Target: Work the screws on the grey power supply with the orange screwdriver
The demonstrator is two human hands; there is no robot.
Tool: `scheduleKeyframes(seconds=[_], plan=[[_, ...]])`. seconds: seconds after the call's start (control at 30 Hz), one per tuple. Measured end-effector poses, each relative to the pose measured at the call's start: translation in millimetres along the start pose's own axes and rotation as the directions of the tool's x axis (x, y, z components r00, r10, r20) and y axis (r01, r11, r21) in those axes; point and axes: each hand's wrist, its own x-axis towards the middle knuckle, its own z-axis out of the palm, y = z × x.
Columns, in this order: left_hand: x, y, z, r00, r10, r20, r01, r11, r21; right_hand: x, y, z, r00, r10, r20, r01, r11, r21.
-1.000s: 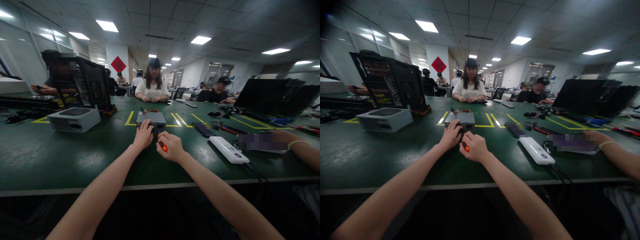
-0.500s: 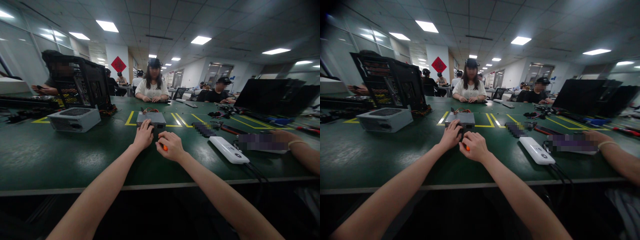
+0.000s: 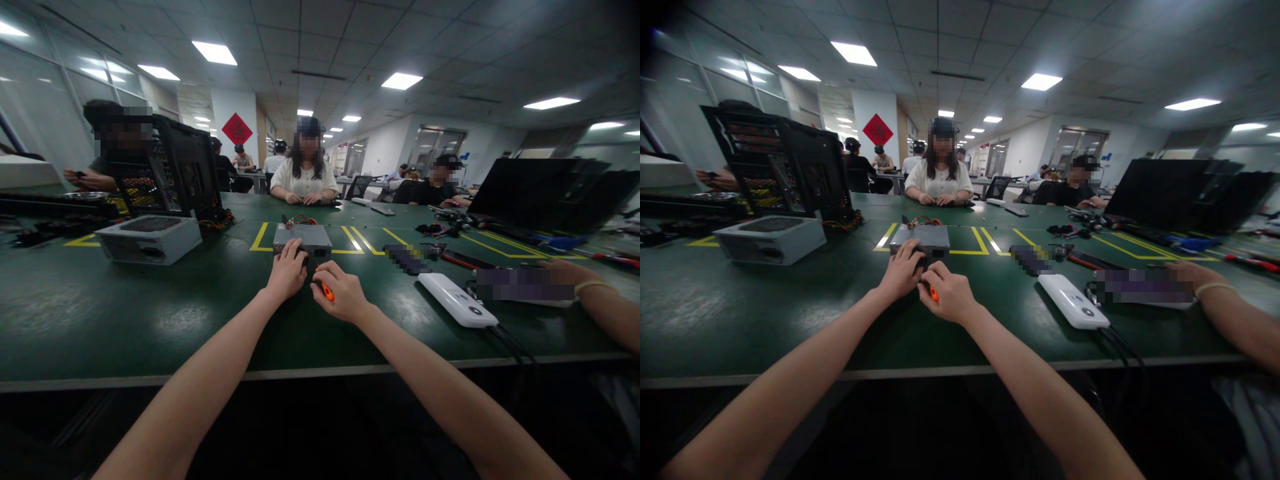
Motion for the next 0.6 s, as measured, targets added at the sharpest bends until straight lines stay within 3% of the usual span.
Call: scheduleKeyframes(seconds=[0.1,0.3,0.47,0.6], plan=[[-0.1,0.3,-1.0,1.000,0.004,0.002,-0.004,1.000,0.002,-0.4,-0.4,0.6,1.000,0.030,0.002,-0.030,0.999,0.036],[0.0,-0.8,0.4,1.000,0.012,-0.009,-0.012,1.000,0.009,-0.2,0.9,-1.0,0.997,-0.068,-0.044,0.064,0.995,-0.081],[0.6,-0.7,1.0,1.000,0.008,-0.003,-0.008,1.000,0.011,-0.2,0.6,-0.1,0.999,0.036,-0.024,-0.035,0.998,0.052],[0.3,-0.7,0.4,1.000,0.012,-0.008,-0.012,1.000,-0.002,-0.3,1.6,0.3,0.997,0.006,-0.080,-0.006,1.000,-0.007]])
